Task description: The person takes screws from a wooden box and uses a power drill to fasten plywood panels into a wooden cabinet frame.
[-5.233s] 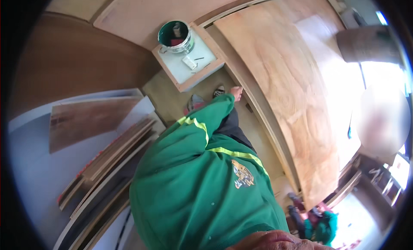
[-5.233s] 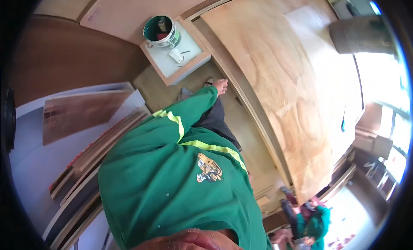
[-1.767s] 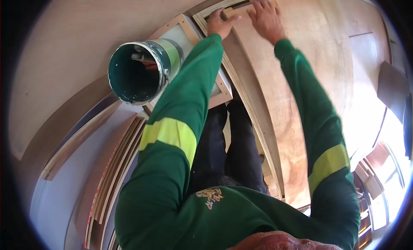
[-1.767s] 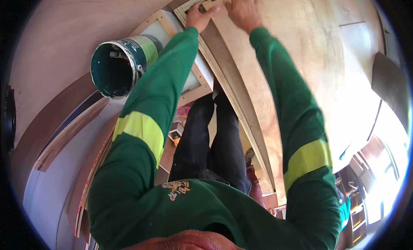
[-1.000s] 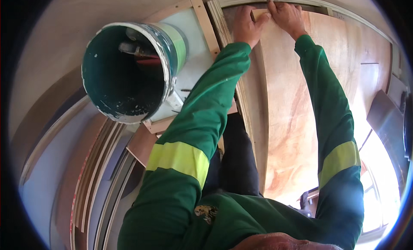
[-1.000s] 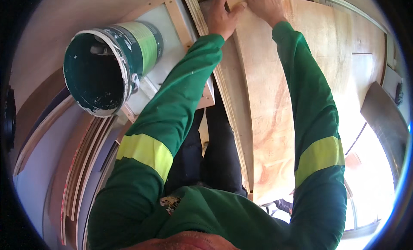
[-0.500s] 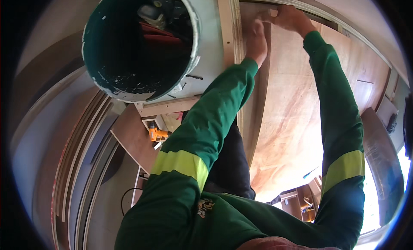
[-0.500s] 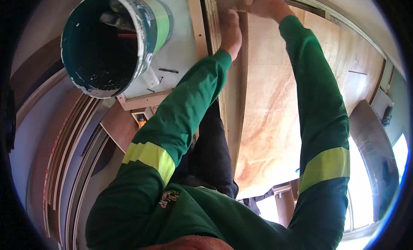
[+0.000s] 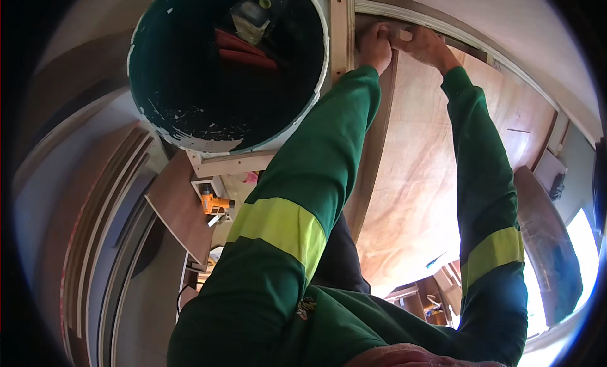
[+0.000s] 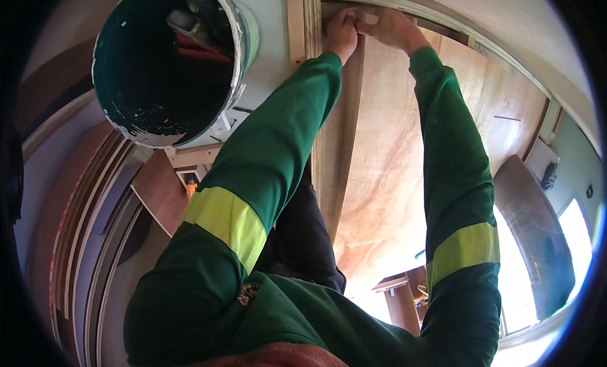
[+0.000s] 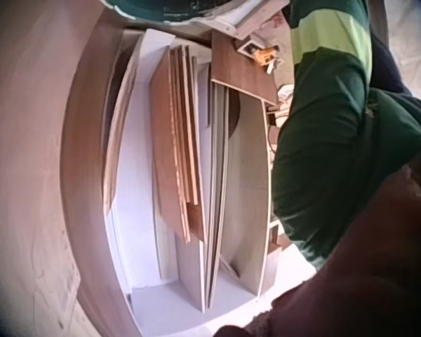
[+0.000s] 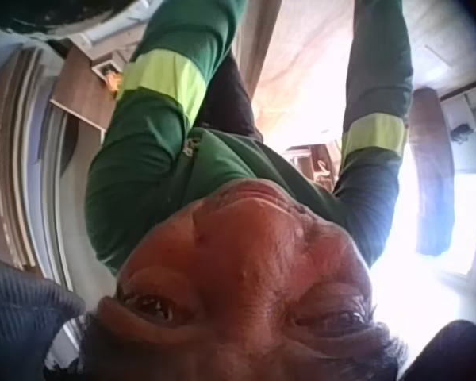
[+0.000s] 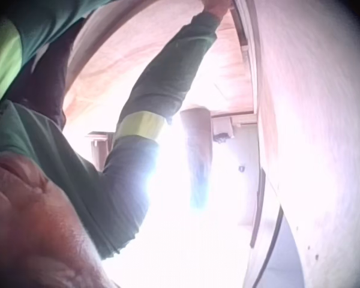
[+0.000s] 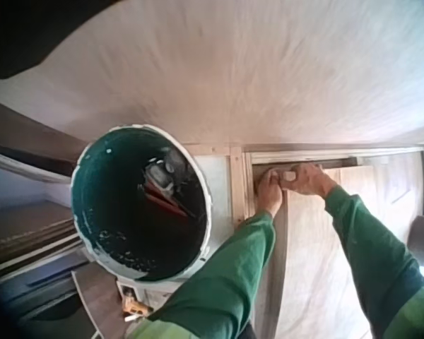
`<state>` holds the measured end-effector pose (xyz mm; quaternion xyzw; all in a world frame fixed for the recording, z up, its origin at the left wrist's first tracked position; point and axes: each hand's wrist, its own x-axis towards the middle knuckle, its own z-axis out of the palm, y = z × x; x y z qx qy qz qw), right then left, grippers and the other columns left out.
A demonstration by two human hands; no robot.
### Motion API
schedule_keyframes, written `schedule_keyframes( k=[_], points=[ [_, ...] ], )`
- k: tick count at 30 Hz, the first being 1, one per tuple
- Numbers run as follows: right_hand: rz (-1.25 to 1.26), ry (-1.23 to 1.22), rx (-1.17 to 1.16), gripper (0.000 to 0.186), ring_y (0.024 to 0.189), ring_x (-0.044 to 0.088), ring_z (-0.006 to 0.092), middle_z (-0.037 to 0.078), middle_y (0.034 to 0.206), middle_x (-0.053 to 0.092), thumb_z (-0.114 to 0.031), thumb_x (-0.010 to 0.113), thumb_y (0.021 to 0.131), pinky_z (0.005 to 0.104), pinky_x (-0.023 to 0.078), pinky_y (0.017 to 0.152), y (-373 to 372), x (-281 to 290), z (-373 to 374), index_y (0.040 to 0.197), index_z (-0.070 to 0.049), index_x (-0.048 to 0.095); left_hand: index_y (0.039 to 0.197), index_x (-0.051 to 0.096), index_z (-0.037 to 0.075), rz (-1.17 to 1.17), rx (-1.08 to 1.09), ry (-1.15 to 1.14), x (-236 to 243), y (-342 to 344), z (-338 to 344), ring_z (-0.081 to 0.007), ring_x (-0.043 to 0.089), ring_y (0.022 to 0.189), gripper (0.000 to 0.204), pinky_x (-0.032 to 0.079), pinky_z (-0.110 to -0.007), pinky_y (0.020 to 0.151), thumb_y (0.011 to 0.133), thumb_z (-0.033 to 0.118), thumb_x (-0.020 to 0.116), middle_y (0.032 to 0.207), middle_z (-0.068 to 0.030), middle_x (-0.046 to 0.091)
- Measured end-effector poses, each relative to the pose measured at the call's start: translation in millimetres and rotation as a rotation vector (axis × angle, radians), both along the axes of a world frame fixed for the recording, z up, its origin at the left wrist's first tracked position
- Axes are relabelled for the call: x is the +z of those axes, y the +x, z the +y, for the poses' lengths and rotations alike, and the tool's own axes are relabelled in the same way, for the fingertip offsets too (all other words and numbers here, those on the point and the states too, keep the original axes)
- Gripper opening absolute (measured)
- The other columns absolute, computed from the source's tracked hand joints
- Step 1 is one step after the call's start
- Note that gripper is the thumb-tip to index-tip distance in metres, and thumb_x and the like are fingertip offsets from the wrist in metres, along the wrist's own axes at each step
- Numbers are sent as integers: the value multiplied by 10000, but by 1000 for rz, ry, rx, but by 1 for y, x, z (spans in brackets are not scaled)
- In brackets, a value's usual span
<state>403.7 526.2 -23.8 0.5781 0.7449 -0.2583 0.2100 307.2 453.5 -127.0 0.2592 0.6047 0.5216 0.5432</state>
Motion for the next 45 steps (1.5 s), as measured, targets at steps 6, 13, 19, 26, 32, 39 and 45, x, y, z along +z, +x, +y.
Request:
schedule_keyframes(
  k=[6, 13, 19, 26, 32, 39, 45],
  points=[
    [89, 35, 25, 726, 1032, 646, 322, 187, 1002, 695, -627, 676, 705, 461, 431, 958, 2, 0, 1, 1222, -118, 649, 1104, 645, 34, 11, 15, 12, -4, 0, -2, -257, 634, 923, 280, 476, -361, 845, 994, 192, 441, 974, -154, 682],
    [46, 91, -26, 624, 1010, 653, 317, 161, 937, 703, -577, 698, 717, 469, 427, 953, 3, 3, -8, 1198, -180, 680, 1320, 507, 19, 367, -25, -41, 36, 0, -41, -371, 500, 1220, 395, 397, -445, 1022, 986, 231, 507, 1305, -257, 523],
    [60, -92, -39, 642, 1007, 647, 334, 179, 943, 698, -570, 687, 723, 527, 403, 961, 0, 6, 4, 1141, -83, 684, 1422, 403, 9, 160, -159, -39, 35, 16, -115, -432, 391, 1309, 518, 293, -460, 1119, 1025, 342, 397, 1421, -278, 407],
    [121, 104, 30, 696, 1047, 625, 346, 177, 985, 687, -599, 656, 717, 527, 386, 985, 8, -4, -9, 1180, -79, 652, 1454, 375, 59, 247, -225, -66, 41, 14, -104, -444, 282, 1372, 549, 181, -535, 1148, 1033, 399, 287, 1455, -275, 358],
    [-104, -246, 29, 728, 1123, 594, 369, 178, 1109, 669, -620, 619, 735, 563, 355, 1013, -7, 2, 25, 1264, -119, 607, 1453, 385, 58, 386, -292, -10, 12, 14, -99, -454, 285, 1364, 535, 196, -518, 1139, 1029, 369, 294, 1489, -279, 290],
    [-13, -100, 19, 792, 1133, 593, 367, 228, 1132, 647, -607, 632, 718, 446, 400, 1016, 0, 7, 5, 1247, -18, 603, 1490, 359, 126, 24, -220, -132, 27, 14, -98, -432, 281, 1370, 519, 233, -450, 1138, 1016, 336, 378, 1481, -299, 252],
    [-34, -105, 17, 808, 1158, 578, 373, 240, 1171, 640, -613, 647, 703, 489, 376, 1027, -5, 13, 3, 1228, -1, 612, 1486, 380, 196, 182, -245, -81, 13, 16, -99, -411, 362, 1280, 506, 286, -449, 1099, 984, 252, 414, 1416, -246, 338]
  ],
)
